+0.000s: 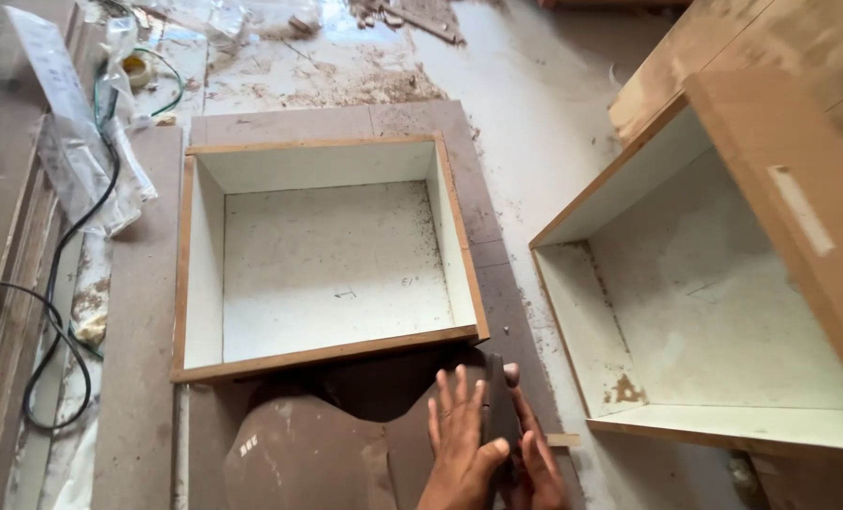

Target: The person sits on the floor sanding the edges of wooden drawer boxes with a sanding block, working over the top edge and corners. They then use a utility knife to trim the edge banding along the box sides and resume sanding the trimmed edges.

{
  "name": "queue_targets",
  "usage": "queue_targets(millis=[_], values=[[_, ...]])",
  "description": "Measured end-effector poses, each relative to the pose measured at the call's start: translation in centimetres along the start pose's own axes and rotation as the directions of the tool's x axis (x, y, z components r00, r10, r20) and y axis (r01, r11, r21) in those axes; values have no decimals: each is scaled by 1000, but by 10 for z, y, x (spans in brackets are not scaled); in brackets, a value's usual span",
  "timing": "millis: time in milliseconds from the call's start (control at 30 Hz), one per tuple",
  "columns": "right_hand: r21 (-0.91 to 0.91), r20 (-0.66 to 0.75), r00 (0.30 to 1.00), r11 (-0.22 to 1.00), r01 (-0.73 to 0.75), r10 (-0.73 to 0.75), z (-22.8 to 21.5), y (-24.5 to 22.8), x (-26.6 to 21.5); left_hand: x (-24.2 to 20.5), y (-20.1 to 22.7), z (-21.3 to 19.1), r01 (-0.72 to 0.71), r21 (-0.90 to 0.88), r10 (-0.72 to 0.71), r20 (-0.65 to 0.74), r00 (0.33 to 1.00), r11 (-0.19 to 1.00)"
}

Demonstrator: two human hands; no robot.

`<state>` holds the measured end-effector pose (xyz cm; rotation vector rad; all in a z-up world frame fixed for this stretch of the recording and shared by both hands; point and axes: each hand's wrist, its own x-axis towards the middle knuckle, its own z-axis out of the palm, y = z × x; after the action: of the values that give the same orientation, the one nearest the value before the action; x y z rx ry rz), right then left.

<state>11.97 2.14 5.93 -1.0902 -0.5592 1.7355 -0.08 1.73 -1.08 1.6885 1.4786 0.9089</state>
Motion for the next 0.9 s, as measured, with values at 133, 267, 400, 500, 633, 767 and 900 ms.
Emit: queue_targets(millis=[133, 267, 400, 500, 633, 767, 900], values=[[-268, 97, 995, 963, 36, -10, -15, -16, 44, 49, -18, -6, -116, 432, 63, 137, 989, 894], [-253, -75, 996, 965, -63, 45, -43, -17, 136, 133, -65, -36, 6, 142, -33, 185, 982, 990], [-929, 158, 898, 247, 276, -411, -13, -46, 255, 198, -125, -28, -43, 539, -405, 680, 611, 841], [-994, 107, 932, -1, 113, -347, 0, -52, 316, 202, -163, 8, -120, 486, -319, 721, 615, 866], [-991, 127, 947, -9, 131, -295, -2, -45, 366, 220, -159, 1, -77, 398, -276, 750, 601, 914], [-998, 51, 979, 32, 58, -200, 7, -48, 380, 230, -165, 2, -151, 409, -255, 775, 578, 900], [-999, 35, 978, -16, 32, -204, 7, -40, 392, 215, -187, 22, -20, 331, -294, 862, 413, 943]])
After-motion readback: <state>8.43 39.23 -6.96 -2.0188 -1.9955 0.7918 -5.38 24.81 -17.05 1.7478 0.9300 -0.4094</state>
